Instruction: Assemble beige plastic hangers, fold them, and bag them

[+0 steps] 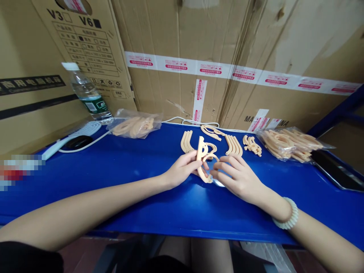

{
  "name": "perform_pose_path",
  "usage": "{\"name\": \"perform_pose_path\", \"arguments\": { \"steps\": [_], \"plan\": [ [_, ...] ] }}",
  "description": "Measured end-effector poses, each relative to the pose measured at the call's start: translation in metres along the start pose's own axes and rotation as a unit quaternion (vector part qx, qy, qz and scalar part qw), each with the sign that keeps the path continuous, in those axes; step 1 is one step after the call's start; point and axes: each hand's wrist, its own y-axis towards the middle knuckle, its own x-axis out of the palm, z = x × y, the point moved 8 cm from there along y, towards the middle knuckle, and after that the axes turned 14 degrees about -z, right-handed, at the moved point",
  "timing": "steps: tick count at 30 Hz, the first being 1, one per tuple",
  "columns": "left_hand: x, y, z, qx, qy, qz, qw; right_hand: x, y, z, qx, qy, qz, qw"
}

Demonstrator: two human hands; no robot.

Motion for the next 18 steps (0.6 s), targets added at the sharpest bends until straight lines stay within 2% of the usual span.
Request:
{"name": "perform_pose_path", "arguments": {
  "steps": [3, 5, 7, 10, 13, 16, 18],
  "plan": [
    [-0.004, -0.003, 0.005, 0.027, 0.063, 0.020, 0.997, 0.000, -0.001, 0.006, 0.029, 0.095, 0.011, 0.995],
    [-0.006, -0.006, 0.011, 0.046, 0.118, 0.037, 0.991, -0.002, -0.003, 0.018, 0.080, 0.206, 0.047, 0.974],
    [-0.003, -0.008, 0.015, 0.056, 0.161, 0.034, 0.985, 0.000, -0.007, 0.031, 0.129, 0.327, 0.075, 0.933],
    [0.005, -0.009, 0.018, 0.056, 0.204, 0.009, 0.977, 0.011, -0.008, 0.043, 0.161, 0.491, 0.061, 0.854],
    [0.005, -0.010, 0.017, 0.053, 0.231, 0.012, 0.971, 0.016, -0.013, 0.054, 0.192, 0.586, 0.077, 0.784],
    [0.001, -0.011, 0.018, 0.054, 0.270, 0.043, 0.961, 0.019, -0.022, 0.066, 0.235, 0.620, 0.125, 0.738],
    [0.000, -0.013, 0.022, 0.053, 0.331, 0.071, 0.939, 0.025, -0.026, 0.071, 0.257, 0.624, 0.131, 0.726]
  ]
}}
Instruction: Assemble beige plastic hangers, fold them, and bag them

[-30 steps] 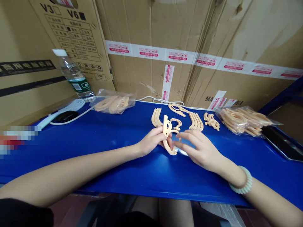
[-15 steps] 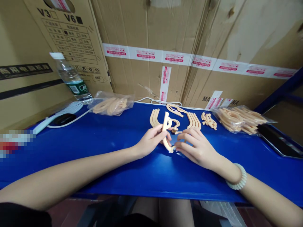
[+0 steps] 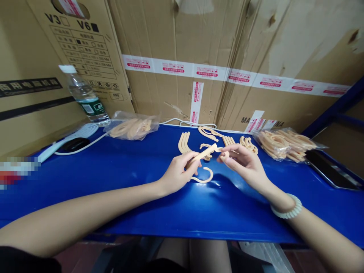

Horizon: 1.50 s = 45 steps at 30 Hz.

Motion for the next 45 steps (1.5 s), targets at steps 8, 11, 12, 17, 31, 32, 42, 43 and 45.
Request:
{"name": "perform_pose_path", "arguments": {
  "steps": [8, 11, 12, 17, 31, 32, 42, 43, 45],
  "plan": [
    [0.010, -0.005, 0.020, 0.034, 0.311, -0.024, 0.949, 0.025, 0.001, 0.023, 0.080, 0.010, -0.115, 0.990],
    [0.012, -0.003, 0.020, 0.025, 0.377, -0.037, 0.925, 0.035, 0.000, 0.028, 0.106, 0.038, -0.153, 0.982],
    [0.013, -0.003, 0.021, 0.026, 0.395, -0.037, 0.917, 0.036, 0.000, 0.029, 0.109, 0.045, -0.158, 0.980],
    [0.019, -0.002, 0.030, 0.036, 0.508, -0.061, 0.858, 0.047, -0.004, 0.037, 0.145, 0.072, -0.197, 0.967],
    [0.025, -0.005, 0.036, 0.049, 0.489, -0.079, 0.867, 0.044, -0.008, 0.000, 0.045, -0.209, -0.121, 0.969],
    [0.025, -0.005, 0.034, 0.042, 0.473, -0.080, 0.877, 0.045, -0.008, -0.003, 0.022, -0.236, -0.117, 0.965],
    [-0.011, 0.001, 0.000, -0.093, 0.149, -0.015, 0.984, -0.006, -0.009, -0.037, -0.083, -0.367, 0.013, 0.926],
    [-0.012, 0.001, -0.004, -0.109, 0.102, -0.013, 0.989, -0.024, -0.008, -0.039, -0.085, -0.369, 0.051, 0.924],
    [-0.010, 0.000, -0.014, -0.143, -0.004, -0.016, 0.990, -0.057, -0.008, -0.042, -0.105, -0.401, 0.111, 0.903]
  ]
}}
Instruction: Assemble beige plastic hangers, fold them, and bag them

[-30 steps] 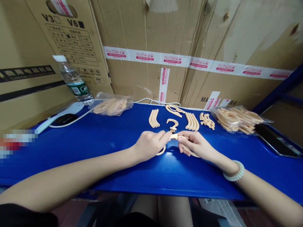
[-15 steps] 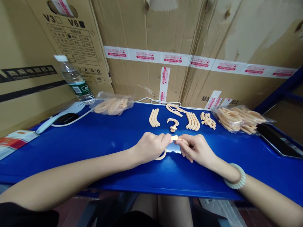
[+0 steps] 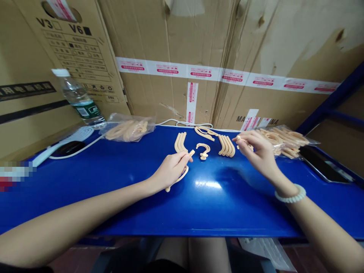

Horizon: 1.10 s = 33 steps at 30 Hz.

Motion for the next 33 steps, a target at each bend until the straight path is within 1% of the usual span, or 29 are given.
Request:
{"name": "perform_pose_path", "arguments": {
  "steps": [2, 4, 7, 11, 14, 17, 19, 21, 23, 24, 26, 29, 30, 32, 33],
  "plan": [
    [0.005, 0.000, -0.008, -0.024, -0.113, -0.017, 0.993, -0.011, 0.002, 0.022, -0.012, -0.041, 0.016, 0.999],
    [0.009, -0.001, -0.011, -0.035, -0.194, -0.031, 0.980, -0.010, 0.003, 0.045, -0.015, -0.075, -0.011, 0.997],
    [0.008, -0.003, -0.009, -0.036, -0.234, -0.028, 0.971, 0.004, 0.000, 0.073, -0.012, -0.116, -0.074, 0.990],
    [0.002, -0.007, -0.009, -0.037, -0.253, 0.011, 0.967, 0.022, -0.005, 0.101, 0.014, -0.174, -0.147, 0.974],
    [-0.001, -0.009, -0.010, -0.045, -0.264, 0.035, 0.963, 0.030, -0.007, 0.114, 0.038, -0.221, -0.190, 0.956],
    [-0.003, -0.010, -0.011, -0.052, -0.270, 0.054, 0.960, 0.035, -0.009, 0.120, 0.045, -0.251, -0.229, 0.940],
    [-0.006, -0.011, -0.011, -0.050, -0.271, 0.069, 0.959, 0.035, -0.009, 0.121, 0.048, -0.262, -0.238, 0.934],
    [-0.009, -0.012, -0.010, -0.044, -0.271, 0.083, 0.958, 0.034, -0.008, 0.118, 0.049, -0.273, -0.229, 0.933],
    [-0.012, -0.013, -0.008, -0.036, -0.273, 0.097, 0.956, 0.033, -0.007, 0.108, 0.041, -0.276, -0.207, 0.938],
    [-0.013, -0.013, -0.008, -0.032, -0.273, 0.103, 0.956, 0.033, -0.006, 0.099, 0.031, -0.273, -0.192, 0.942],
    [-0.015, -0.013, -0.006, -0.021, -0.269, 0.109, 0.957, 0.036, -0.005, 0.073, -0.002, -0.251, -0.155, 0.955],
    [-0.018, -0.012, -0.003, -0.006, -0.259, 0.112, 0.959, 0.043, -0.005, 0.015, -0.086, -0.196, -0.103, 0.971],
    [-0.018, -0.012, -0.002, -0.001, -0.258, 0.114, 0.959, 0.047, -0.006, -0.007, -0.121, -0.183, -0.100, 0.971],
    [-0.020, -0.012, -0.001, 0.009, -0.259, 0.118, 0.959, 0.062, -0.007, -0.050, -0.197, -0.176, -0.123, 0.957],
    [-0.022, -0.011, 0.000, 0.014, -0.261, 0.120, 0.958, 0.070, -0.009, -0.070, -0.233, -0.187, -0.140, 0.944]
  ]
}}
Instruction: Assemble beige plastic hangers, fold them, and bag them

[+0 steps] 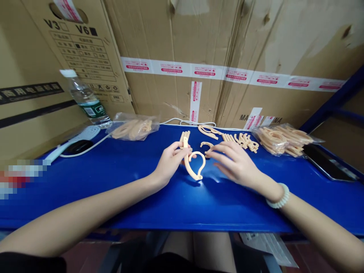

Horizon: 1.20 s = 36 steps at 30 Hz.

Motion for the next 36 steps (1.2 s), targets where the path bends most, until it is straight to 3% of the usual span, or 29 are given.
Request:
{"name": "perform_pose_path", "arguments": {
  "steps": [2, 5, 10, 14, 16, 19, 22, 24, 26, 27, 29, 36],
  "plan": [
    [-0.002, 0.001, 0.002, 0.011, -0.007, 0.002, 1.000, 0.002, 0.015, -0.028, -0.051, -0.043, -0.023, 0.998],
    [-0.006, 0.003, 0.006, 0.030, -0.013, 0.004, 0.999, 0.012, 0.028, -0.048, -0.081, -0.105, -0.041, 0.990],
    [-0.007, 0.004, 0.002, 0.019, -0.006, -0.008, 1.000, 0.033, 0.025, -0.045, -0.072, -0.080, -0.053, 0.993],
    [0.000, 0.004, -0.003, 0.016, 0.013, -0.043, 0.999, 0.032, 0.019, -0.043, -0.056, -0.001, -0.053, 0.997],
    [-0.002, 0.005, -0.002, 0.048, 0.029, -0.028, 0.998, 0.028, 0.018, -0.042, -0.041, 0.023, -0.049, 0.998],
    [-0.014, 0.002, 0.011, 0.151, 0.111, 0.042, 0.982, 0.022, 0.017, -0.038, -0.016, 0.038, -0.035, 0.999],
    [-0.009, -0.012, 0.038, 0.284, 0.297, 0.071, 0.909, 0.018, 0.014, -0.030, 0.012, 0.058, -0.018, 0.998],
    [0.014, -0.024, 0.050, 0.364, 0.437, 0.015, 0.822, 0.016, 0.012, -0.026, 0.027, 0.068, -0.005, 0.997],
    [0.038, -0.036, 0.048, 0.413, 0.539, -0.068, 0.731, 0.013, 0.010, -0.024, 0.038, 0.073, 0.007, 0.997],
    [0.046, -0.040, 0.046, 0.423, 0.568, -0.098, 0.699, 0.012, 0.010, -0.024, 0.042, 0.073, 0.012, 0.996],
    [0.055, -0.044, 0.040, 0.425, 0.595, -0.123, 0.671, 0.010, 0.009, -0.024, 0.048, 0.069, 0.020, 0.996],
    [0.061, -0.039, 0.030, 0.397, 0.648, -0.125, 0.638, 0.011, 0.008, -0.024, 0.047, 0.057, 0.015, 0.997]
  ]
}}
